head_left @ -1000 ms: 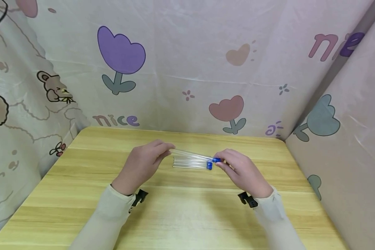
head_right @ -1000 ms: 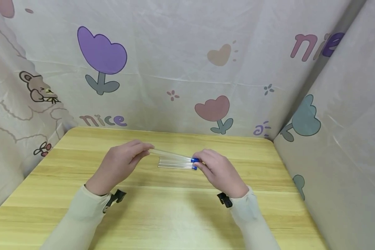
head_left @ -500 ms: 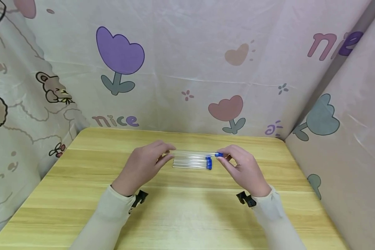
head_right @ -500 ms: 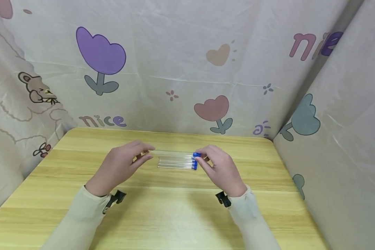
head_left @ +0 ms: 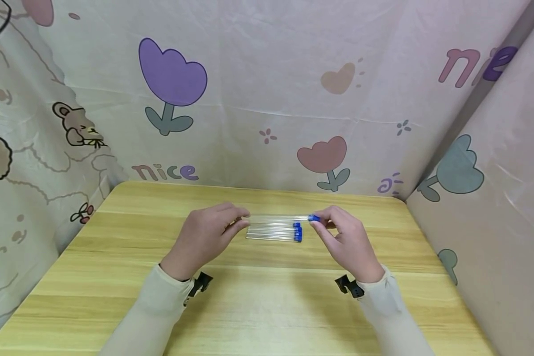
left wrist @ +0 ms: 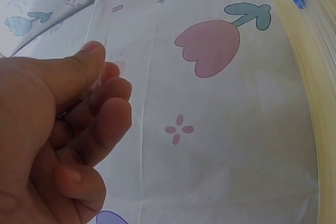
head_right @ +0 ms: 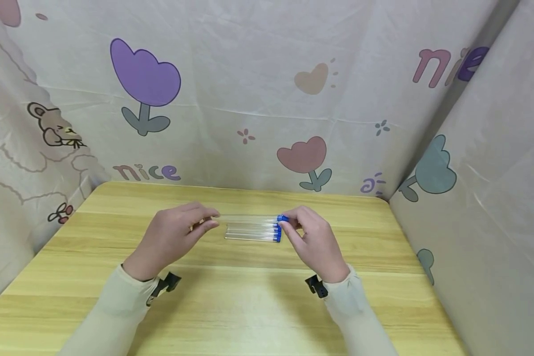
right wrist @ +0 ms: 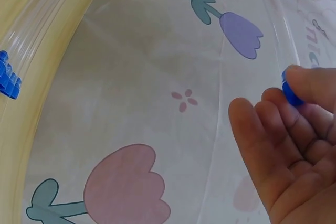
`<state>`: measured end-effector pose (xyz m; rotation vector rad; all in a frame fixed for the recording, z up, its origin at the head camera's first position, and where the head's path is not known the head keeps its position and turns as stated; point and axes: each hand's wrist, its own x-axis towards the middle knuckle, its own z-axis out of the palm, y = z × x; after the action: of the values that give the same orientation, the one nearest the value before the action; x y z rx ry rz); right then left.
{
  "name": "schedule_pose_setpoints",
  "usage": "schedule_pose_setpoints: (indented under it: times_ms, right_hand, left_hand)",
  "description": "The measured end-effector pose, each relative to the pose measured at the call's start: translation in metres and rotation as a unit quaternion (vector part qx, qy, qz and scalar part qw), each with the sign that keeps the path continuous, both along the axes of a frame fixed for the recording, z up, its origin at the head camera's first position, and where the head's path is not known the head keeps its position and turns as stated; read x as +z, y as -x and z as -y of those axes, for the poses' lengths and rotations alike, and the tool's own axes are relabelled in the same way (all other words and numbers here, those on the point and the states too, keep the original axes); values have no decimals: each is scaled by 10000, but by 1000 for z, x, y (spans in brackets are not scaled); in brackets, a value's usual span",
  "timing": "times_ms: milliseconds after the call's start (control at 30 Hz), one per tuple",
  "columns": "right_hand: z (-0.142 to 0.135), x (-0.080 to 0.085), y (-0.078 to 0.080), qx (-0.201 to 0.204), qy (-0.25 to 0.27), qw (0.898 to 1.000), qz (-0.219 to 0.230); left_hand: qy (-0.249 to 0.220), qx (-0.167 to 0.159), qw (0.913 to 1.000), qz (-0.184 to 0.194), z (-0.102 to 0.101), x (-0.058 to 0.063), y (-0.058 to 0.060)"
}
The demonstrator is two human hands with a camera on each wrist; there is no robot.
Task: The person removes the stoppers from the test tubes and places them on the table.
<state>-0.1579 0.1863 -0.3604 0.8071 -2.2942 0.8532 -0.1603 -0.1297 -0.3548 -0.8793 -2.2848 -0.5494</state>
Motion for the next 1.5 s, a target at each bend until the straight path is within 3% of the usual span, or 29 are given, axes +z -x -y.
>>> schedule_pose_setpoints:
  times_ms: [167, 533, 933, 1233, 1500]
  right_hand:
    - [2, 0, -1, -130, 90, 9999, 61]
    - [-4, 3, 2, 280, -672, 9973, -123]
    - [-4, 1, 4, 414, -251, 9975, -508]
    - [-8, 4, 7, 1330, -701, 9886, 99]
    - [-10, 1, 7, 1553, -720, 9849, 260]
  left_hand:
    - [98, 37, 9999, 98, -3, 0, -2]
    - [136, -64, 9998, 123, -1, 0, -1]
    - [148, -186, 9997, -10, 4, 1, 2]
    - [259, -305, 9991, -108, 11, 2, 6]
    - [267, -396, 9987, 171, 13, -1, 8]
